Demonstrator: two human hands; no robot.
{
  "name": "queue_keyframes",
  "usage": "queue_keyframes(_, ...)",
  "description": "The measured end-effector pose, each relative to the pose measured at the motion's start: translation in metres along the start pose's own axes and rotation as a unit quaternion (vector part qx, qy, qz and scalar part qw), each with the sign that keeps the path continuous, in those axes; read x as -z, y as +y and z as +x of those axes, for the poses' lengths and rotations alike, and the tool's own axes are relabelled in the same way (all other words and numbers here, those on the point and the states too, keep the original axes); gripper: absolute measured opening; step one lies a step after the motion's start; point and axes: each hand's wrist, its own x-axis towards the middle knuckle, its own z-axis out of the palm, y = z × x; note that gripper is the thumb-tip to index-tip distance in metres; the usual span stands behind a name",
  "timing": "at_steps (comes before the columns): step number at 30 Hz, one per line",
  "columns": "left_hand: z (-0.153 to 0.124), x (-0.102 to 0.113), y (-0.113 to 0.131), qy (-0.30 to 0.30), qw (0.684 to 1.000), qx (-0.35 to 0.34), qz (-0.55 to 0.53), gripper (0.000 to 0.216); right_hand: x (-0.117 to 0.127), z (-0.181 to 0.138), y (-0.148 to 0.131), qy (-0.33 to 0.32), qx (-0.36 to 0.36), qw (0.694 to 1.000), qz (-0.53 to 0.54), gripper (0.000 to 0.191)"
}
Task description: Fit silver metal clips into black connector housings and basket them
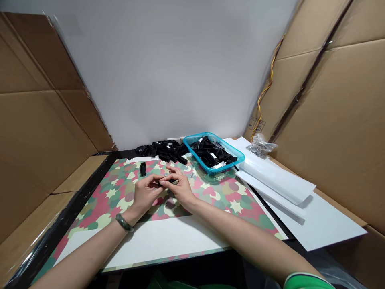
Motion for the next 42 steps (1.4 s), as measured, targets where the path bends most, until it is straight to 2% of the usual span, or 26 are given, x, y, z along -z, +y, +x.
queue_keyframes(12, -0.001, 0.001, -0.006, 0.004, 0.999, -0.04, 0.015, 0.014, 0.002, 0.002, 0.002, -0.007, -0.017, 1.0, -0.003, 0.026)
queue_keyframes(15, 0.0, 0.002, -0.005, -0.039, 0.998, 0.003, -0.049, 0.023, 0.004, 0.003, 0.001, 0.013, 0.008, 1.0, -0.022, 0.021)
queue_keyframes(17, 0.0, 0.003, -0.005, -0.068, 0.987, 0.062, -0.129, 0.028, 0.006, 0.004, 0.002, 0.035, 0.028, 0.998, -0.044, 0.018)
queue_keyframes(21, 0.003, 0.002, -0.006, -0.071, 0.938, 0.207, -0.267, 0.034, 0.011, 0.008, 0.001, 0.05, 0.052, 0.993, -0.092, 0.018)
queue_keyframes(24, 0.007, 0.004, -0.007, -0.056, 0.907, 0.257, -0.328, 0.039, 0.013, 0.008, -0.002, 0.012, 0.076, 0.992, -0.102, 0.016)
queue_keyframes(27, 0.011, 0.009, -0.009, -0.049, 0.896, 0.278, -0.344, 0.044, 0.013, 0.006, -0.006, -0.025, 0.085, 0.991, -0.104, 0.015)
queue_keyframes(30, 0.014, 0.014, -0.01, -0.044, 0.893, 0.291, -0.34, 0.044, 0.01, 0.002, -0.009, -0.028, 0.126, 0.983, -0.131, 0.013)
queue_keyframes(32, 0.016, 0.017, -0.008, -0.05, 0.892, 0.293, -0.34, 0.043, 0.007, 0.001, -0.008, -0.021, 0.146, 0.978, -0.146, 0.013)
queue_keyframes(36, 0.02, 0.024, -0.001, -0.088, 0.889, 0.283, -0.35, 0.046, 0.007, 0.001, -0.005, 0.03, 0.124, 0.98, -0.151, 0.022)
queue_keyframes(38, 0.021, 0.025, 0.002, -0.094, 0.893, 0.271, -0.346, 0.045, 0.009, 0.0, -0.006, 0.028, 0.133, 0.975, -0.175, 0.023)
queue_keyframes(40, 0.021, 0.025, 0.003, -0.095, 0.896, 0.266, -0.344, 0.04, 0.01, -0.001, -0.01, 0.019, 0.181, 0.958, -0.221, 0.018)
queue_keyframes(42, 0.021, 0.024, 0.003, -0.105, 0.893, 0.265, -0.348, 0.037, 0.011, -0.003, -0.014, 0.009, 0.255, 0.928, -0.272, 0.015)
